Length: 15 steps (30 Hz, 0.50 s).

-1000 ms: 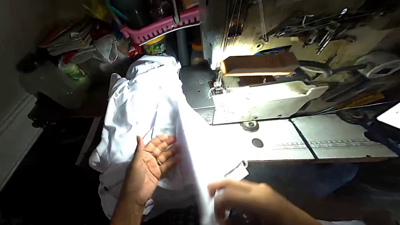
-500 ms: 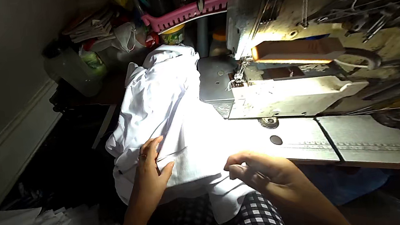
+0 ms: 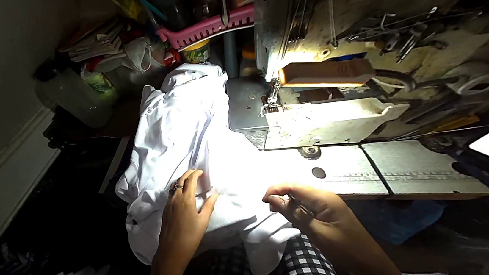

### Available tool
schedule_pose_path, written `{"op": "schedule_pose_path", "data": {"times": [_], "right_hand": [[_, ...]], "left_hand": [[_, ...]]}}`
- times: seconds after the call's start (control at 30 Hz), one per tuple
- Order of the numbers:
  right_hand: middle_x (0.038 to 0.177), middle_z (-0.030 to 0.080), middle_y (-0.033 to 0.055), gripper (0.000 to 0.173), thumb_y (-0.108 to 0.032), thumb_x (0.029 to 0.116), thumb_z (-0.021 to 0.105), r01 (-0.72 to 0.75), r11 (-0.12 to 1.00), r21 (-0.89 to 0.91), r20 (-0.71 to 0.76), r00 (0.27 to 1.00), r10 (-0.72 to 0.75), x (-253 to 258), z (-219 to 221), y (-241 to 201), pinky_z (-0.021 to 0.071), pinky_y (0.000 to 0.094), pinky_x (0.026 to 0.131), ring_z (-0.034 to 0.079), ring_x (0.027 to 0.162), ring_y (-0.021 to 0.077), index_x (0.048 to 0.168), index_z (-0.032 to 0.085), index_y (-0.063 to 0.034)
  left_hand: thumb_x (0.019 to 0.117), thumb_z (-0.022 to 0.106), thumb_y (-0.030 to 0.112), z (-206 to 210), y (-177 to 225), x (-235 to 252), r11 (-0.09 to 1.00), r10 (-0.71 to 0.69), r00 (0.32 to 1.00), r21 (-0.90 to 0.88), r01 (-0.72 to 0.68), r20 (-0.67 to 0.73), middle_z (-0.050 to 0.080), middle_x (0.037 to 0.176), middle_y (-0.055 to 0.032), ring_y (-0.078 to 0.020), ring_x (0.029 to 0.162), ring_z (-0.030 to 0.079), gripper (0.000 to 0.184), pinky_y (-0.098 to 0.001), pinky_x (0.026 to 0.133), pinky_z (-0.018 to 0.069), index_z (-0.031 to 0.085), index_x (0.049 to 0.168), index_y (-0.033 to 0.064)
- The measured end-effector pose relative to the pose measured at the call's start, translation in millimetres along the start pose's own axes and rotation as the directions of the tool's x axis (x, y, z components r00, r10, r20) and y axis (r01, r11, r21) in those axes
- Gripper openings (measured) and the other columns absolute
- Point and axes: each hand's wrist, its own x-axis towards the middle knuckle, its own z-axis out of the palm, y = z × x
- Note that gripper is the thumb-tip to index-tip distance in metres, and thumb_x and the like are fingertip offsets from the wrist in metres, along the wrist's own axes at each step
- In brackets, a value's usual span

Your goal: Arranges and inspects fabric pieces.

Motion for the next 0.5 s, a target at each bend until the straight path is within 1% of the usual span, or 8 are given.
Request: {"op": "schedule_pose_path", "data": {"times": [0.03, 0.1, 0.17, 0.2, 0.27, 0.33, 0.43, 0.5], "right_hand": [[0.077, 0.064, -0.0113, 0.021, -0.026, 0.1013, 0.058, -0.015, 1.000, -0.011, -0.013, 1.000, 0.014, -1, -1, 2, 0.0386, 0.0053, 0.054, 0.047, 0.061, -0.0117, 0.103, 0.075, -0.0131], [0.078, 0.065, -0.0111, 0.022, -0.027, 0.1015, 0.058, -0.023, 0.999, -0.023, -0.035, 0.999, 0.023, -1, -2, 5, 0.0411, 0.0057, 0.056, 0.050, 0.063, -0.0114, 0.102, 0.075, -0.0131], [0.078, 0.065, -0.0112, 0.021, -0.027, 0.1018, 0.058, -0.009, 1.000, -0.021, -0.044, 0.999, 0.008, 0, 0, 3, 0.0407, 0.0056, 0.055, 0.050, 0.063, -0.0112, 0.104, 0.075, -0.0142], [0.077, 0.064, -0.0112, 0.020, -0.025, 0.1018, 0.059, 0.009, 1.000, -0.015, -0.049, 0.999, -0.010, 1, 3, 1, 0.0391, 0.0054, 0.054, 0.048, 0.061, -0.0112, 0.106, 0.075, -0.0150], [0.078, 0.062, -0.0100, 0.018, -0.025, 0.1014, 0.062, 0.069, 0.998, -0.008, -0.065, 0.995, -0.069, 4, 10, -2, 0.0361, 0.0061, 0.052, 0.043, 0.058, -0.0104, 0.113, 0.073, -0.0166], [0.083, 0.062, -0.0081, 0.025, -0.030, 0.0988, 0.068, 0.118, 0.992, -0.052, -0.083, 0.989, -0.122, 8, 16, -6, 0.0364, 0.0071, 0.052, 0.042, 0.058, -0.0087, 0.121, 0.067, -0.0183], [0.078, 0.061, -0.0073, 0.033, -0.035, 0.0943, 0.073, 0.141, 0.969, -0.205, -0.156, 0.972, -0.175, 16, 17, -4, 0.0419, 0.0094, 0.054, 0.047, 0.057, -0.0063, 0.122, 0.063, -0.0193], [0.079, 0.066, -0.0087, 0.022, -0.027, 0.0948, 0.072, 0.134, 0.976, -0.173, -0.198, 0.966, -0.168, 21, 6, 2, 0.0471, 0.0103, 0.055, 0.053, 0.059, -0.0060, 0.115, 0.068, -0.0205]], "left_hand": [[0.0926, 0.069, 0.027, 5, -6, -1, 0.998, -0.005, 1.000, 0.059, 0.005, -0.004, 0.071, 0.121, -0.0150, -0.0318, 0.107, 0.070, 0.038, -0.0519, 0.089, 0.0571, 0.071, 0.121, 0.0014], [0.0932, 0.065, 0.015, 3, -10, 1, 0.998, -0.043, 0.997, 0.046, 0.046, -0.057, 0.075, 0.100, -0.0104, -0.0237, 0.089, 0.073, 0.020, -0.0449, 0.078, 0.0599, 0.077, 0.104, 0.0031], [0.0950, 0.064, 0.019, -10, 0, 8, 0.987, -0.098, 0.994, -0.130, 0.090, -0.058, 0.067, 0.076, 0.0018, -0.0058, 0.068, 0.064, 0.014, -0.0251, 0.062, 0.0536, 0.073, 0.088, 0.0101], [0.0954, 0.066, 0.023, -17, 8, 12, 0.948, -0.117, 0.993, -0.301, 0.109, -0.009, 0.065, 0.072, 0.0060, -0.0004, 0.065, 0.061, 0.015, -0.0184, 0.059, 0.0512, 0.071, 0.085, 0.0129], [0.0919, 0.074, 0.021, -23, 30, 20, 0.775, -0.090, 0.989, -0.616, 0.143, 0.116, 0.067, 0.076, 0.0048, -0.0021, 0.069, 0.064, 0.010, -0.0175, 0.063, 0.0544, 0.070, 0.089, 0.0119], [0.0875, 0.079, 0.013, -17, 51, 28, 0.572, -0.041, 0.977, -0.797, 0.195, 0.209, 0.069, 0.079, 0.0004, -0.0055, 0.072, 0.067, 0.013, -0.0207, 0.067, 0.0574, 0.067, 0.092, 0.0088], [0.0904, 0.075, 0.007, -2, 67, 39, 0.276, 0.032, 0.945, -0.912, 0.304, 0.325, 0.072, 0.081, -0.0030, -0.0075, 0.075, 0.069, 0.003, -0.0234, 0.074, 0.0595, 0.072, 0.091, 0.0059], [0.0971, 0.066, 0.005, 3, 69, 46, 0.191, 0.091, 0.934, -0.926, 0.324, 0.346, 0.075, 0.085, -0.0083, -0.0142, 0.080, 0.075, 0.010, -0.0303, 0.080, 0.0635, 0.074, 0.091, 0.0025]]}}
